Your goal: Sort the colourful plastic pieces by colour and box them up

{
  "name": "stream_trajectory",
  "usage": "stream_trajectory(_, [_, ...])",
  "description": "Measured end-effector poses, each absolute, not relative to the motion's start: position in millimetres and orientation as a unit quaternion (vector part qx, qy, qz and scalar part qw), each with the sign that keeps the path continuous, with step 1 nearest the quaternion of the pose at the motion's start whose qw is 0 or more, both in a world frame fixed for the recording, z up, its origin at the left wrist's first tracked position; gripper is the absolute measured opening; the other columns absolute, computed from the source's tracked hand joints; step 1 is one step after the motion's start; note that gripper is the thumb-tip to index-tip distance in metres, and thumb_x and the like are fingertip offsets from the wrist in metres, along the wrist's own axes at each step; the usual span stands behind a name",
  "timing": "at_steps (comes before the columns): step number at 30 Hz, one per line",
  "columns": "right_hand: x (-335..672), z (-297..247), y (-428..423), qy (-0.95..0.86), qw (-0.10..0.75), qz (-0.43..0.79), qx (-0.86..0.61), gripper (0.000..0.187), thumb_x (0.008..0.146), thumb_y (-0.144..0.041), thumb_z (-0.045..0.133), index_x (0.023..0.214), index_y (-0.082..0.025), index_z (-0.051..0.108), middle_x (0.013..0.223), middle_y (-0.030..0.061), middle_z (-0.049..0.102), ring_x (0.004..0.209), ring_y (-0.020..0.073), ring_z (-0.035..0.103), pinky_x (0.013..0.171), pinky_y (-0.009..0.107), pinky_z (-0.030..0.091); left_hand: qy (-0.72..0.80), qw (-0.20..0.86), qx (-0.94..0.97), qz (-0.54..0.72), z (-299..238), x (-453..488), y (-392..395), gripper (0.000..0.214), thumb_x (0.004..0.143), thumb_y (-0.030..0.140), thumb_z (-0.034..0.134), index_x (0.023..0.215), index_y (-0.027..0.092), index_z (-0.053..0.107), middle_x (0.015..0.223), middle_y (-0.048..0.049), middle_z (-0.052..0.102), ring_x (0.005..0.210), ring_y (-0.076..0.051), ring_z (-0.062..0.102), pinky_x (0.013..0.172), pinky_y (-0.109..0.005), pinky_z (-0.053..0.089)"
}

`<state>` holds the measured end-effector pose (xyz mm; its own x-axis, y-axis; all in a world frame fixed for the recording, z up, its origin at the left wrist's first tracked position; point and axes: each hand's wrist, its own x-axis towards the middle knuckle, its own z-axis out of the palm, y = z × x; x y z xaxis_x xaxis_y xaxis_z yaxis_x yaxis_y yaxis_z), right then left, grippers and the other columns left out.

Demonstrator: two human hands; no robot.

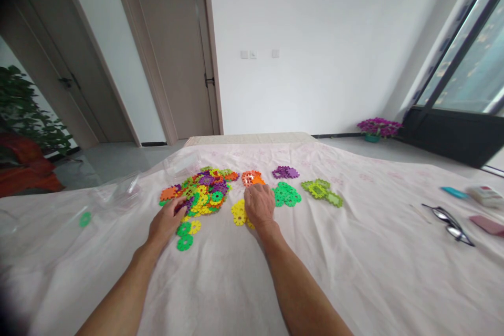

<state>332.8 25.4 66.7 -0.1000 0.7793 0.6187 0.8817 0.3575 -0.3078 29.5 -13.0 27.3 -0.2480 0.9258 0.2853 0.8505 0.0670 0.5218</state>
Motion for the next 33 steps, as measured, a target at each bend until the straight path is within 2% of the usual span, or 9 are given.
stream_trajectory(4, [306,68,10,-0.840,0.352,-0.001,-0.413,0.025,0.101,-0.024,0.044,0.088,-0.019,0.066,0.093,0.0060,0.067,0.091,0.0196,0.053,0.086,0.034,0.036,0.731,0.064,0.609,0.301,26,29,-13,0.036,0.093,0.037,0.048,0.126,0.027,0.060,0.123,-0.0040,0.066,0.111,-0.020,0.062,0.091,-0.030,0.049])
stream_trajectory(7, [281,68,-10,-0.898,0.308,0.043,-0.311,0.019,0.100,-0.027,0.048,0.102,-0.021,0.066,0.107,0.0064,0.067,0.099,0.0200,0.053,0.088,0.034,0.038,0.729,0.063,0.610,0.303,27,29,-14,0.036,0.094,0.037,0.048,0.126,0.027,0.059,0.124,-0.0037,0.066,0.111,-0.020,0.062,0.091,-0.030,0.049])
stream_trajectory(11, [261,66,-29,-0.936,0.247,0.061,-0.242,0.025,0.098,-0.035,0.053,0.118,-0.025,0.062,0.121,0.0054,0.063,0.106,0.0209,0.051,0.089,0.034,0.039,0.723,0.064,0.615,0.309,29,30,-15,0.036,0.094,0.037,0.048,0.127,0.026,0.059,0.124,-0.0046,0.066,0.113,-0.021,0.061,0.092,-0.031,0.048])
stream_trajectory(13, [257,65,-32,-0.942,0.226,0.060,-0.239,0.023,0.098,-0.037,0.053,0.114,-0.025,0.064,0.116,0.0051,0.064,0.103,0.0210,0.051,0.088,0.034,0.039,0.724,0.066,0.613,0.309,29,30,-15,0.036,0.094,0.036,0.048,0.127,0.027,0.059,0.123,-0.0047,0.066,0.112,-0.020,0.062,0.093,-0.031,0.048])
stream_trajectory(19, [260,64,-27,-0.932,0.203,0.033,-0.299,0.019,0.094,-0.032,0.056,0.082,-0.020,0.065,0.088,0.0043,0.064,0.089,0.0199,0.051,0.080,0.034,0.037,0.727,0.067,0.607,0.312,29,30,-15,0.036,0.093,0.036,0.048,0.126,0.028,0.060,0.124,-0.0038,0.066,0.112,-0.020,0.062,0.092,-0.031,0.048])
stream_trajectory(22, [264,63,-26,-0.920,0.208,0.040,-0.330,0.017,0.086,-0.037,0.066,0.087,-0.020,0.066,0.089,0.0039,0.064,0.089,0.0205,0.052,0.077,0.033,0.036,0.726,0.067,0.607,0.316,28,30,-15,0.036,0.093,0.037,0.048,0.126,0.028,0.060,0.125,-0.0037,0.065,0.112,-0.020,0.061,0.093,-0.031,0.048])
stream_trajectory(26, [264,61,-26,-0.913,0.210,0.056,-0.344,0.030,0.077,-0.041,0.075,0.097,-0.021,0.065,0.097,0.0047,0.064,0.094,0.0221,0.053,0.078,0.033,0.037,0.723,0.068,0.611,0.315,29,30,-15,0.037,0.093,0.037,0.047,0.126,0.027,0.059,0.125,-0.0046,0.065,0.113,-0.021,0.061,0.092,-0.032,0.047])
stream_trajectory(30, [263,60,-25,-0.908,0.216,0.075,-0.350,0.030,0.075,-0.038,0.076,0.096,-0.021,0.062,0.096,0.0037,0.066,0.093,0.0211,0.055,0.076,0.031,0.037,0.722,0.070,0.613,0.315,30,30,-16,0.036,0.093,0.036,0.047,0.126,0.027,0.059,0.124,-0.0041,0.066,0.113,-0.021,0.061,0.092,-0.032,0.047])
stream_trajectory(33, [264,59,-24,-0.910,0.220,0.089,-0.340,0.025,0.080,-0.034,0.072,0.099,-0.022,0.063,0.093,0.0017,0.068,0.088,0.0194,0.058,0.074,0.030,0.036,0.725,0.071,0.610,0.312,30,31,-15,0.036,0.093,0.036,0.047,0.126,0.027,0.059,0.124,-0.0042,0.066,0.113,-0.021,0.061,0.091,-0.032,0.048])
